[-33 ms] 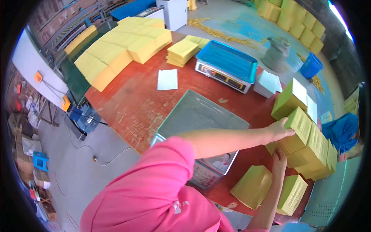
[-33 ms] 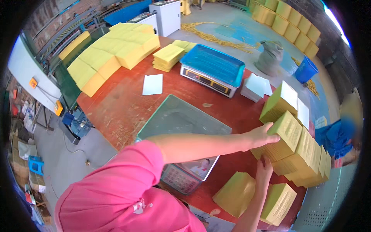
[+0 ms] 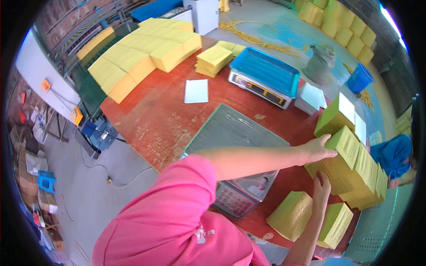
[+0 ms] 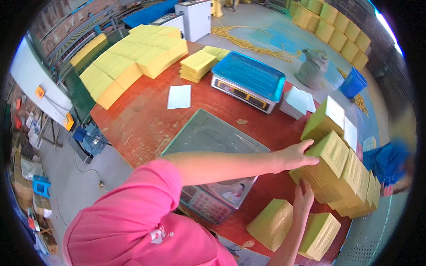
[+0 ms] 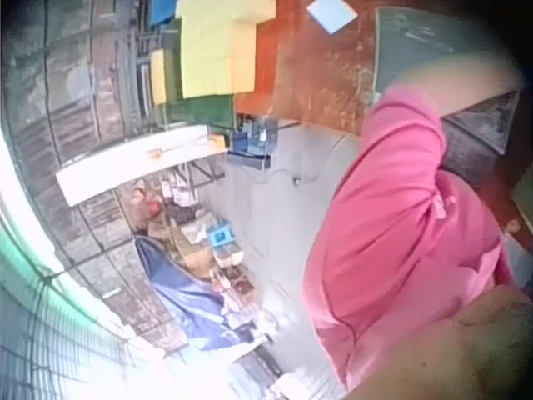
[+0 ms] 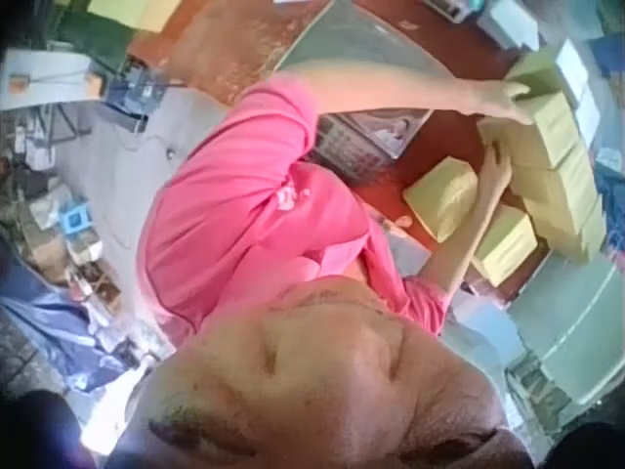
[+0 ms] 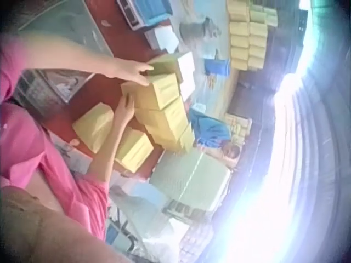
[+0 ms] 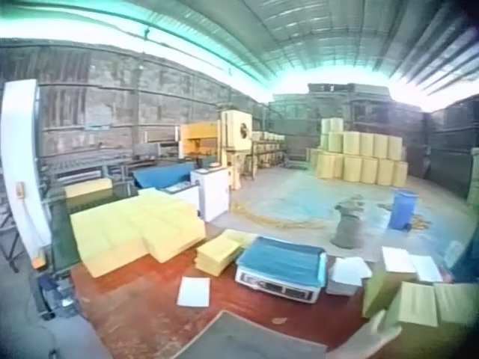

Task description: The recorder is weighing stacks of yellow paper and organizing them on a table and conveyor belt.

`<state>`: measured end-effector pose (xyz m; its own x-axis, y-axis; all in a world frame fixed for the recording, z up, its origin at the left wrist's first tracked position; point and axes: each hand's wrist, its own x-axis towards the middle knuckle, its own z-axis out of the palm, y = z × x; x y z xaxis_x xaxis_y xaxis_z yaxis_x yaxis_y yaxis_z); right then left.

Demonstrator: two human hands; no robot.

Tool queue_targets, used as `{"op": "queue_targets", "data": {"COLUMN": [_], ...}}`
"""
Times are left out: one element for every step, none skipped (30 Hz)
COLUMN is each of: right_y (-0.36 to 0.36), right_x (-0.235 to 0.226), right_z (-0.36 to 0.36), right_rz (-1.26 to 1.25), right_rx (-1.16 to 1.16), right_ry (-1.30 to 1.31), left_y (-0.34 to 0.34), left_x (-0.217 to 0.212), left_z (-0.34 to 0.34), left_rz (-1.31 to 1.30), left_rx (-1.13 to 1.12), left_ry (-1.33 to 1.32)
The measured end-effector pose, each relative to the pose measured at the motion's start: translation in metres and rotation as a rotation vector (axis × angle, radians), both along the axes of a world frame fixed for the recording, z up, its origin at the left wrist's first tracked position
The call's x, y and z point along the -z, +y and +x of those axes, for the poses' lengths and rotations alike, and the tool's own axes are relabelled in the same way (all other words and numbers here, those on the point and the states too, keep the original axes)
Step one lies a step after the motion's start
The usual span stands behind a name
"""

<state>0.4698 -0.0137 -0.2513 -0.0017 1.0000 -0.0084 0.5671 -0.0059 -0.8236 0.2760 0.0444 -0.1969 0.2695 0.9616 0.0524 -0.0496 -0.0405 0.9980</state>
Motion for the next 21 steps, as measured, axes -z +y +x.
{"op": "queue_targets", "data": {"right_y": [-0.011,-0.024,-0.036,-0.045,-0.05,-0.054,-0.062,-0.071,-0.08,-0.088,-0.099,-0.108,-0.112,-0.112,-0.114,-0.11,-0.101,-0.091,-0.082,-0.07,-0.055], "right_x": [-0.02,-0.04,-0.058,-0.075,-0.093,-0.108,-0.119,-0.127,-0.134,-0.139,-0.143,-0.14,-0.136,-0.129,-0.126,-0.119,-0.111,-0.101,-0.096,-0.088,-0.079], "right_z": [-0.023,-0.047,-0.068,-0.089,-0.115,-0.144,-0.174,-0.202,-0.231,-0.264,-0.3,-0.334,-0.37,-0.404,-0.428,-0.457,-0.486,-0.522,-0.553,-0.582,-0.604], "right_rz": [0.005,0.035,0.062,0.063,0.088,0.113,0.112,0.115,0.2,0.284,0.3,0.309,0.293,0.273,0.274,0.247,0.236,0.221,0.182,0.145,0.174], "right_rx": [-0.035,-0.121,-0.19,-0.199,-0.302,-0.406,-0.45,-0.455,-0.56,-0.666,-0.714,-0.697,-0.763,-0.838,-0.834,-0.843,-0.86,-0.889,-0.85,-0.819,-0.792], "right_ry": [0.0,0.078,0.154,0.151,0.151,0.15,0.214,0.211,0.166,0.126,0.177,0.172,0.176,0.18,0.198,0.216,0.204,0.205,0.19,0.177,0.15], "left_y": [-0.01,-0.021,-0.039,-0.058,-0.066,-0.072,-0.079,-0.086,-0.09,-0.096,-0.103,-0.105,-0.107,-0.107,-0.095,-0.087,-0.08,-0.078,-0.064,-0.051,-0.033], "left_x": [-0.003,-0.005,-0.016,-0.028,-0.026,-0.016,-0.008,0.001,0.012,0.021,0.023,0.023,0.029,0.035,0.026,0.024,0.026,0.028,0.031,0.034,0.036], "left_z": [-0.036,-0.074,-0.112,-0.151,-0.194,-0.239,-0.283,-0.328,-0.379,-0.431,-0.473,-0.515,-0.561,-0.604,-0.625,-0.648,-0.673,-0.704,-0.727,-0.747,-0.758], "left_rz": [0.048,0.095,-0.006,-0.106,-0.142,-0.179,-0.191,-0.203,-0.179,-0.157,-0.126,-0.086,-0.085,-0.088,-0.071,-0.082,-0.068,-0.083,0.003,0.095,0.081], "left_rx": [-0.008,-0.009,-0.034,-0.055,-0.112,-0.169,-0.223,-0.271,-0.316,-0.365,-0.472,-0.571,-0.667,-0.772,-0.803,-0.841,-0.873,-0.869,-0.893,-0.922,-0.891], "left_ry": [-0.007,-0.014,-0.06,-0.105,-0.059,-0.013,-0.005,0.002,0.073,0.149,0.227,0.303,0.408,0.51,0.588,0.662,0.762,0.773,0.931,1.088,1.101]}}
